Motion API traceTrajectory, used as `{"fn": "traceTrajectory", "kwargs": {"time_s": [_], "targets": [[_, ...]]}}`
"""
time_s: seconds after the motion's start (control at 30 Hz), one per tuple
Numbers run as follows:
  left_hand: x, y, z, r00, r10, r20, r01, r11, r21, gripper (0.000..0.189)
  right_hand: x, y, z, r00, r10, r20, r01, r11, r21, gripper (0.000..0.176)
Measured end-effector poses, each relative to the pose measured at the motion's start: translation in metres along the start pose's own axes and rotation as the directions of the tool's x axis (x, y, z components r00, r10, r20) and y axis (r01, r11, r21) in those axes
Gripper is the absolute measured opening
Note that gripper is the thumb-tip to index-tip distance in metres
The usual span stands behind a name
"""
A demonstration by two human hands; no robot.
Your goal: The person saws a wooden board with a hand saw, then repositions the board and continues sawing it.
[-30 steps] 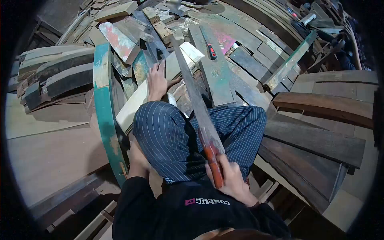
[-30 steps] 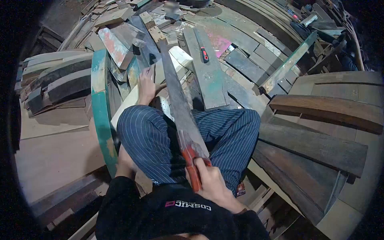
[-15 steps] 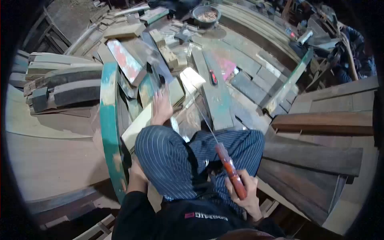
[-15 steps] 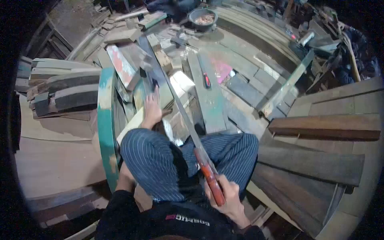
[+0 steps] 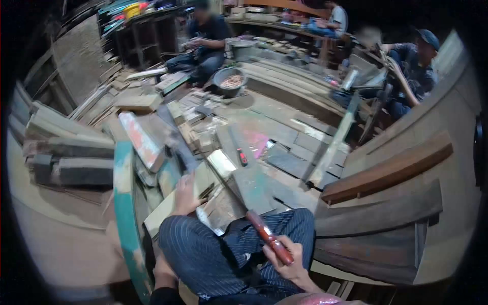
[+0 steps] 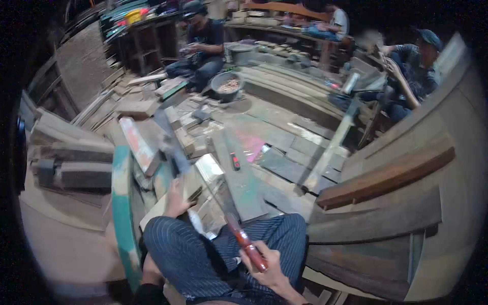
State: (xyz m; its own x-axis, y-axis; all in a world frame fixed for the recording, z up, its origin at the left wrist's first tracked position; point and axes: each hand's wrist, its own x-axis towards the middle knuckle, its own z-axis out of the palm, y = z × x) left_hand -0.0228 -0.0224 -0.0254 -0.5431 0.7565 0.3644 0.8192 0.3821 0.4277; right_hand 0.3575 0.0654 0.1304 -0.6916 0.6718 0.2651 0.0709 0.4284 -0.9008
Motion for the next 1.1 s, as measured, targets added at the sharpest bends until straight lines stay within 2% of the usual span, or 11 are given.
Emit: {"fn": "traceTrajectory", "kwargs": {"time_s": [0.07, 0.13, 0.2, 0.27, 0.5, 0.73, 0.77, 0.87, 1.0, 1.03, 1.1], "targets": [[-0.001, -0.010, 0.006, 0.999, 0.046, -0.015, -0.045, 0.999, 0.031, 0.126, -0.001, -0.003, -0.003, 0.999, -0.049, -0.012, 0.049, 0.999, -0.002, 0.024], [-0.001, 0.000, 0.000, 0.999, -0.050, -0.012, 0.049, 0.997, -0.063, 0.130, -0.006, -0.007, -0.006, 0.998, 0.065, -0.017, -0.062, 0.989, 0.134, 0.020], [0.001, 0.005, -0.001, 0.995, -0.103, 0.004, 0.103, 0.992, -0.068, 0.133, -0.014, 0.003, -0.010, 0.999, 0.045, -0.007, -0.045, 0.996, 0.084, 0.022], [0.001, 0.009, -0.006, 0.998, -0.059, -0.008, 0.059, 0.996, -0.071, 0.132, -0.019, -0.001, -0.016, 1.000, 0.006, -0.031, -0.002, 0.995, 0.104, 0.023], [0.000, 0.010, -0.008, 0.994, -0.107, 0.013, 0.107, 0.993, -0.049, 0.135, -0.030, -0.002, -0.018, 0.999, -0.052, 0.016, 0.053, 0.997, -0.056, 0.025], [0.002, 0.017, -0.007, 0.991, -0.122, -0.051, 0.121, 0.992, -0.017, 0.140, -0.030, -0.004, -0.008, 0.989, -0.133, 0.062, 0.134, 0.991, -0.025, 0.028], [0.003, 0.019, -0.012, 0.983, -0.181, 0.027, 0.183, 0.979, -0.094, 0.142, -0.027, -0.008, -0.007, 0.980, -0.182, 0.077, 0.180, 0.983, 0.025, 0.030], [0.009, 0.019, -0.008, 0.981, -0.187, 0.047, 0.188, 0.982, -0.023, 0.144, -0.033, -0.003, -0.007, 0.973, -0.172, 0.153, 0.175, 0.985, -0.007, 0.032], [0.021, 0.029, -0.013, 0.986, -0.151, 0.065, 0.154, 0.987, -0.050, 0.144, -0.032, -0.002, -0.007, 0.972, -0.163, 0.166, 0.152, 0.985, 0.076, 0.032], [0.020, 0.018, -0.002, 0.993, -0.104, 0.047, 0.103, 0.995, 0.013, 0.141, -0.032, -0.002, -0.007, 0.976, -0.154, 0.153, 0.139, 0.985, 0.101, 0.032], [0.017, 0.011, 0.011, 0.989, -0.136, 0.054, 0.133, 0.989, 0.062, 0.138, -0.031, -0.003, -0.008, 0.976, -0.140, 0.168, 0.133, 0.990, 0.051, 0.031]]}}
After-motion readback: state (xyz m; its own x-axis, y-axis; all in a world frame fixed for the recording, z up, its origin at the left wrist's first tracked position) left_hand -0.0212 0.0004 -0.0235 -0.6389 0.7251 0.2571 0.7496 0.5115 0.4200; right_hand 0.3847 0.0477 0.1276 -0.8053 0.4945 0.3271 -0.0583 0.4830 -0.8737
